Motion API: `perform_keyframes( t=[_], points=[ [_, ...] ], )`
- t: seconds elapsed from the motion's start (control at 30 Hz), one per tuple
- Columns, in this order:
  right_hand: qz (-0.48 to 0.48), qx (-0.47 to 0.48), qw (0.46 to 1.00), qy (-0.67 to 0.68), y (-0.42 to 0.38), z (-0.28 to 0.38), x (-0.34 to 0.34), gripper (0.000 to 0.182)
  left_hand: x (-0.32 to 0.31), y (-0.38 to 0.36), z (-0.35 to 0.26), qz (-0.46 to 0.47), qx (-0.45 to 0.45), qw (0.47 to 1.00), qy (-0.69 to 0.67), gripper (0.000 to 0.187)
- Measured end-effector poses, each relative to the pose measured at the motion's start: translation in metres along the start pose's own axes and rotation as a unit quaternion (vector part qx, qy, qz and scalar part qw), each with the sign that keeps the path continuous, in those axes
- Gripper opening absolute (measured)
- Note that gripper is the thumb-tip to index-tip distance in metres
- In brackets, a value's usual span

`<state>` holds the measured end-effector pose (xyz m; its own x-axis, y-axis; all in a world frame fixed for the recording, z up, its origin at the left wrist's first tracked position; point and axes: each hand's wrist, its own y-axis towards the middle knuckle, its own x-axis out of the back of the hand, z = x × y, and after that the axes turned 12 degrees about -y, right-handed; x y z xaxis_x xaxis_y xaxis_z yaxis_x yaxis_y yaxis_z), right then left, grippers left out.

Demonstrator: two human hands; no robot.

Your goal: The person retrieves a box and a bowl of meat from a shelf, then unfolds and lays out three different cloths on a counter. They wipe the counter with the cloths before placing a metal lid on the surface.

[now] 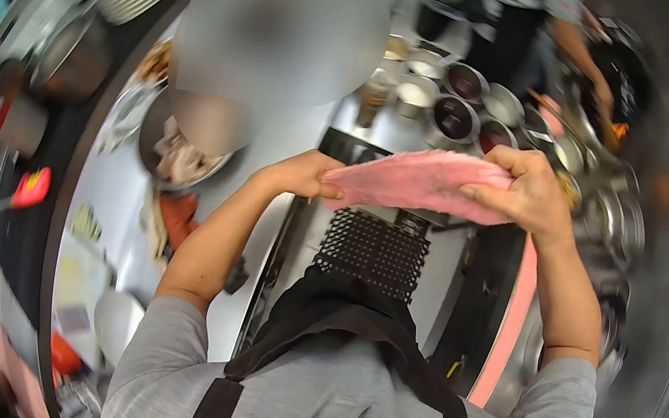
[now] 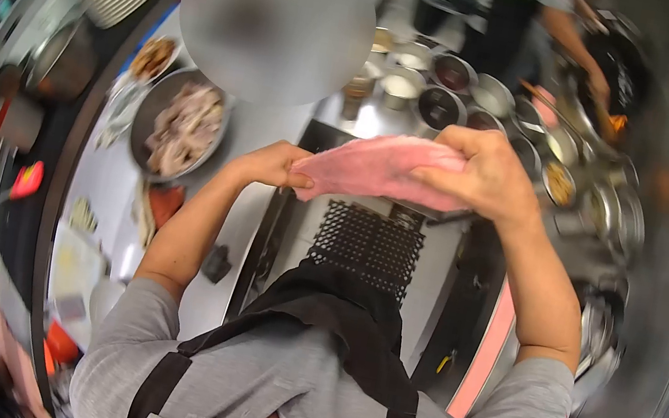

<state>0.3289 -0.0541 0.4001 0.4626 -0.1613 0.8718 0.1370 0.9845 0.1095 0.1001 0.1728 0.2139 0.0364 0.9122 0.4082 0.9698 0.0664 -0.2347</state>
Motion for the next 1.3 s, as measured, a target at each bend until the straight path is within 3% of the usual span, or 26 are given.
perform_keyframes(
  t=[0.07, 0.13, 0.17, 0.2, 0.27, 0.33, 0.4, 0.43, 0.53, 0.57, 0.6, 0.67, 0.73, 0.8, 0.83, 1.07, 1.17, 1.23, 1.3],
  points=[
    [-0.048, -0.092, 0.994, -0.035, -0.057, -0.031, 0.024, 0.027, -0.018, 0.051, 0.013, -0.016, -0.048, 0.996, -0.079, 0.031],
    [-0.099, -0.23, 0.968, 0.028, -0.123, -0.064, 0.031, 0.027, -0.038, 0.095, 0.001, 0.019, -0.044, 0.988, -0.15, 0.032],
    [-0.126, -0.263, 0.956, 0.037, -0.163, -0.083, 0.028, 0.026, -0.046, 0.116, -0.004, 0.036, -0.01, 0.984, -0.173, 0.032],
    [-0.156, -0.294, 0.942, 0.047, -0.202, -0.102, 0.019, 0.026, -0.057, 0.134, -0.016, 0.039, -0.032, 0.977, -0.207, 0.03],
    [-0.204, -0.37, 0.903, 0.078, -0.274, -0.118, -0.015, 0.017, -0.089, 0.161, -0.055, 0.048, -0.044, 0.948, -0.312, 0.028],
    [-0.27, -0.409, 0.858, 0.151, -0.333, -0.139, -0.075, 0.015, -0.131, 0.203, -0.051, 0.059, 0.012, 0.934, -0.351, 0.025],
    [-0.297, -0.469, 0.813, 0.177, -0.378, -0.152, -0.128, 0.026, -0.177, 0.242, -0.052, 0.025, 0.024, 0.89, -0.455, 0.028],
    [-0.304, -0.477, 0.805, 0.179, -0.393, -0.153, -0.147, 0.026, -0.205, 0.252, -0.081, -0.015, 0.024, 0.867, -0.498, 0.027],
    [-0.357, -0.531, 0.74, 0.207, -0.424, -0.155, -0.188, 0.031, -0.261, 0.301, -0.101, -0.047, 0.076, 0.857, -0.508, 0.018],
    [-0.343, -0.562, 0.725, 0.204, -0.433, -0.154, -0.198, 0.034, -0.269, 0.324, -0.09, -0.004, 0.065, 0.896, -0.439, 0.014],
    [-0.327, -0.591, 0.71, 0.2, -0.441, -0.153, -0.204, 0.036, -0.28, 0.34, -0.094, 0.004, 0.07, 0.898, -0.434, 0.014],
    [-0.316, -0.608, 0.705, 0.183, -0.45, -0.153, -0.209, 0.036, -0.302, 0.371, -0.109, 0.011, 0.057, 0.952, -0.299, 0.01],
    [-0.266, -0.661, 0.69, 0.124, -0.451, -0.159, -0.207, 0.033, -0.317, 0.396, -0.122, 0.032, 0.026, 0.963, -0.268, 0.012],
    [-0.318, -0.656, 0.671, 0.135, -0.445, -0.17, -0.203, 0.03, -0.324, 0.421, -0.131, 0.041, 0.01, 0.984, -0.175, 0.013],
    [-0.368, -0.647, 0.653, 0.141, -0.439, -0.175, -0.201, 0.028, -0.325, 0.434, -0.134, 0.046, 0.012, 0.985, -0.165, 0.013],
    [-0.414, -0.696, 0.569, 0.14, -0.418, -0.243, -0.191, 0.035, -0.333, 0.526, -0.125, 0.103, 0.014, 0.989, -0.102, 0.012],
    [-0.392, -0.728, 0.551, 0.112, -0.417, -0.275, -0.207, 0.034, -0.34, 0.562, -0.108, 0.116, -0.008, 0.991, -0.073, 0.013],
    [-0.37, -0.759, 0.519, 0.132, -0.409, -0.286, -0.202, 0.031, -0.352, 0.591, -0.078, 0.116, -0.071, 0.99, 0.024, 0.028],
    [-0.357, -0.778, 0.496, 0.147, -0.405, -0.295, -0.211, 0.032, -0.362, 0.599, -0.072, 0.147, -0.075, 0.982, 0.088, 0.03]
  ],
)
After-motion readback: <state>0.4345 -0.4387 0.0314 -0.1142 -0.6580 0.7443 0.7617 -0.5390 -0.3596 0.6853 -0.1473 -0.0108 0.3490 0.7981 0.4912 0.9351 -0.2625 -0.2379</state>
